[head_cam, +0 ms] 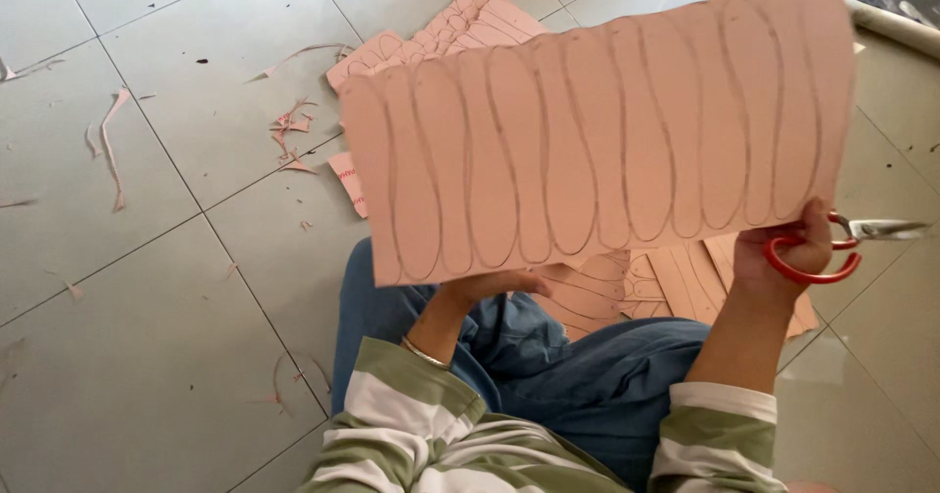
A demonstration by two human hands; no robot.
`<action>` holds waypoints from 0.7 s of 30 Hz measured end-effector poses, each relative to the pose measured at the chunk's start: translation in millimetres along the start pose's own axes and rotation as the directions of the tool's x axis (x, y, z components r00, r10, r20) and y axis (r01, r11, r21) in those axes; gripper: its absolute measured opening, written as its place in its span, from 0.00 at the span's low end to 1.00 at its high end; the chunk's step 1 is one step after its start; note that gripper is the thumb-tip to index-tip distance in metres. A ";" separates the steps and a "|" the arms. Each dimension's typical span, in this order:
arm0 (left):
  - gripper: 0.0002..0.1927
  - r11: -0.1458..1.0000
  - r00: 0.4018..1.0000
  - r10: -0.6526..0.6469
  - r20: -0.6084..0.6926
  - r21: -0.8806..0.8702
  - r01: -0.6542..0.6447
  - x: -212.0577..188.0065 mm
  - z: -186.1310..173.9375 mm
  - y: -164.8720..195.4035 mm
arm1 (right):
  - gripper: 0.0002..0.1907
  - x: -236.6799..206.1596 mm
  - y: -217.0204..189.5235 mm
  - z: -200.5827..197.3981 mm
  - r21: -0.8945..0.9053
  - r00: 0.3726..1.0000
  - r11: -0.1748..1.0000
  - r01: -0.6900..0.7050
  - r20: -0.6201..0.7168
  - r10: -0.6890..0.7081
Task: The person sits on the floor with stacks of pink pattern sheets printed with shoe outlines. They pick up a sheet, cut along the drawn outlines with red-handled scissors, and set the cut pieces aside, working through the stack one sheet at a time.
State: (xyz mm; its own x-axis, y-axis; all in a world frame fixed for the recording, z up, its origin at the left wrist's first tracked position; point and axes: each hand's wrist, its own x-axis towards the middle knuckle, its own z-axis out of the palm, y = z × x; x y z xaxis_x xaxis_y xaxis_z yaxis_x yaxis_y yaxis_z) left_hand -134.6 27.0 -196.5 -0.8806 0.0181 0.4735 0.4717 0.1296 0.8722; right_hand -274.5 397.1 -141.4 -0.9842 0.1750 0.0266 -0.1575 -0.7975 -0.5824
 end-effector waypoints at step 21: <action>0.24 0.532 0.901 -0.409 -0.142 -0.840 0.109 9.6 -15.1 -16.0 | 0.21 -5.1 34.5 -5.3 -0.038 0.970 0.969 -0.245 -0.014 0.244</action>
State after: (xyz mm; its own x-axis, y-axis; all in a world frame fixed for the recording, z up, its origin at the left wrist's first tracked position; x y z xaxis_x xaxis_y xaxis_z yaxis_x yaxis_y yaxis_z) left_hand -149.9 10.1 -204.0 -0.9802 -0.1777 0.0877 0.1935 -0.7619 0.6181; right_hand -274.5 371.7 -165.9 -0.9916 -0.0167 -0.1281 0.0911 -0.7937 -0.6014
